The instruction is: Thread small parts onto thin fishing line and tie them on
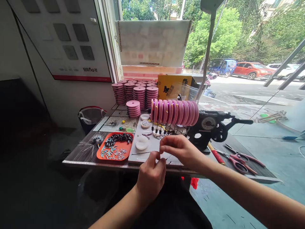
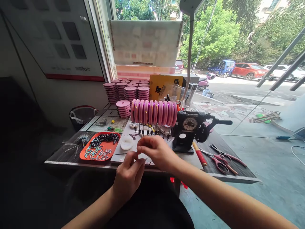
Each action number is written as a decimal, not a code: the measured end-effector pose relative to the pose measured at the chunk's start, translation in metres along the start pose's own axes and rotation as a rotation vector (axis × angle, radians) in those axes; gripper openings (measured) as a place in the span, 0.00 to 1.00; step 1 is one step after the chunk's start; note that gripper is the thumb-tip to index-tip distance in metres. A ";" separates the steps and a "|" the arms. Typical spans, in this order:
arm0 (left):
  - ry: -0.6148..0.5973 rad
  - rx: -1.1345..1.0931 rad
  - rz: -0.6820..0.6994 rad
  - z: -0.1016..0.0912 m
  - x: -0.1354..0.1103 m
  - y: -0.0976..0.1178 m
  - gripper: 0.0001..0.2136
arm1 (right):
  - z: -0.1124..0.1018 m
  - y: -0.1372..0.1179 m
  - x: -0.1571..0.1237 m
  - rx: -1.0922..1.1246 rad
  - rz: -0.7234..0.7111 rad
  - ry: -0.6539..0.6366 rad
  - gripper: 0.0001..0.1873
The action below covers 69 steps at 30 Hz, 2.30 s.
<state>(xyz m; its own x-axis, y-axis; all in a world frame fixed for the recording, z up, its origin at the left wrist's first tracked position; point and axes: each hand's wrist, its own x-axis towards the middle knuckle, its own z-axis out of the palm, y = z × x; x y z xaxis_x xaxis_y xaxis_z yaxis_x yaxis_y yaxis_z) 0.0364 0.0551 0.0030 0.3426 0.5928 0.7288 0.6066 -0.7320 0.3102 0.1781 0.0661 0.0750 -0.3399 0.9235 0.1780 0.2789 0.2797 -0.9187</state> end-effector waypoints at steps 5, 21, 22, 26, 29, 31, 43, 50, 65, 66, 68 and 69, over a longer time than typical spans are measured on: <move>-0.016 0.068 0.135 -0.004 0.001 0.001 0.09 | 0.001 0.003 0.027 0.010 0.045 -0.081 0.05; -0.489 -1.192 -1.127 -0.007 0.024 0.006 0.05 | 0.021 0.027 -0.054 -1.172 -0.836 -0.010 0.14; -0.461 -1.166 -1.115 -0.008 0.022 0.006 0.04 | 0.022 0.023 -0.054 -1.081 -0.789 -0.078 0.13; -0.228 -0.773 -0.670 -0.007 0.012 0.006 0.03 | 0.017 0.006 -0.039 -0.469 -0.438 -0.081 0.10; -0.022 -0.235 -0.150 -0.006 0.002 0.003 0.08 | 0.010 0.000 -0.009 -0.021 -0.116 0.034 0.06; 0.015 -0.064 -0.002 -0.005 -0.001 0.001 0.10 | 0.008 0.000 0.011 0.096 -0.021 0.019 0.07; -0.510 -1.155 -1.084 -0.016 0.030 0.005 0.04 | 0.000 0.017 -0.051 -1.072 -0.813 0.135 0.15; -0.463 -1.114 -1.052 -0.011 0.022 0.006 0.04 | 0.022 0.021 -0.053 -1.068 -0.805 -0.047 0.16; -0.112 -0.237 -0.021 -0.012 0.006 0.002 0.07 | 0.000 0.002 0.017 -0.043 0.078 -0.139 0.05; -0.167 -0.424 -0.224 -0.014 0.009 0.004 0.06 | -0.001 0.001 0.007 -0.123 0.034 -0.092 0.03; -0.282 -0.847 -0.711 -0.016 0.016 0.005 0.04 | -0.004 0.001 -0.015 -0.415 -0.190 0.033 0.03; -0.338 -1.023 -0.917 -0.016 0.019 0.005 0.03 | -0.004 0.003 -0.026 -0.608 -0.349 0.071 0.04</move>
<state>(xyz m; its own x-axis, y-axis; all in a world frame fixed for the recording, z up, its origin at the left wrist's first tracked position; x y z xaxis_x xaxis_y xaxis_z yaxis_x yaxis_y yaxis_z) 0.0347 0.0572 0.0285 0.3582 0.9278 -0.1042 -0.0260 0.1215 0.9922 0.1920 0.0440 0.0688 -0.4469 0.7625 0.4679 0.6244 0.6404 -0.4473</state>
